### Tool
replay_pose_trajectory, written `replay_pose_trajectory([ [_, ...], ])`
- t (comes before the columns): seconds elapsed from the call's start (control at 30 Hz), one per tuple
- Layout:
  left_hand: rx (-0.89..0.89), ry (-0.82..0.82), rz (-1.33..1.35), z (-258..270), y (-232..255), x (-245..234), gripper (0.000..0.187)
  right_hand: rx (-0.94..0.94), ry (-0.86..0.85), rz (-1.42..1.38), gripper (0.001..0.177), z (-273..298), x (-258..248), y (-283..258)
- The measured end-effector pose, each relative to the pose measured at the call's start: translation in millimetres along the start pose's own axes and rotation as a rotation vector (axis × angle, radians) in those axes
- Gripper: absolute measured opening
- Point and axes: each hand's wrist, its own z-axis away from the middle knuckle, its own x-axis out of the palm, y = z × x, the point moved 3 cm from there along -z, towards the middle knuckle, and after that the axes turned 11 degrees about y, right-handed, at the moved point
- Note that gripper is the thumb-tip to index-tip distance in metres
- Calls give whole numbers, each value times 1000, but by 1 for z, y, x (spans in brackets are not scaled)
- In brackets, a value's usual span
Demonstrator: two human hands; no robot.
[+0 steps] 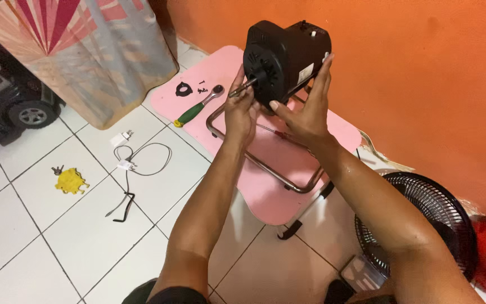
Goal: The person assembles a standing fan by attaching the motor housing to the metal stand and securing it with screws. They then attach the front fan cage to the motor assembly and tighten the central nut to complete the assembly.
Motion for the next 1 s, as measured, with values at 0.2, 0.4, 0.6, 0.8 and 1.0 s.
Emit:
replay_pose_trajectory([
  [0.2,-146,41,125,9,7,17,36,-78,-41,114,140,-2,1,19],
  [0.4,-113,68,-16,8,7,14,30,-38,7,-48,125,1,2,23],
  [0.6,-162,65,135,9,-2,13,18,24,-47,58,134,-3,2,24],
  [0.8,-78,66,163,11,-6,14,18,-75,22,-7,142,-3,3,15],
  [1.0,-135,59,173,5,-11,10,23,27,9,-4,140,-4,11,23],
])
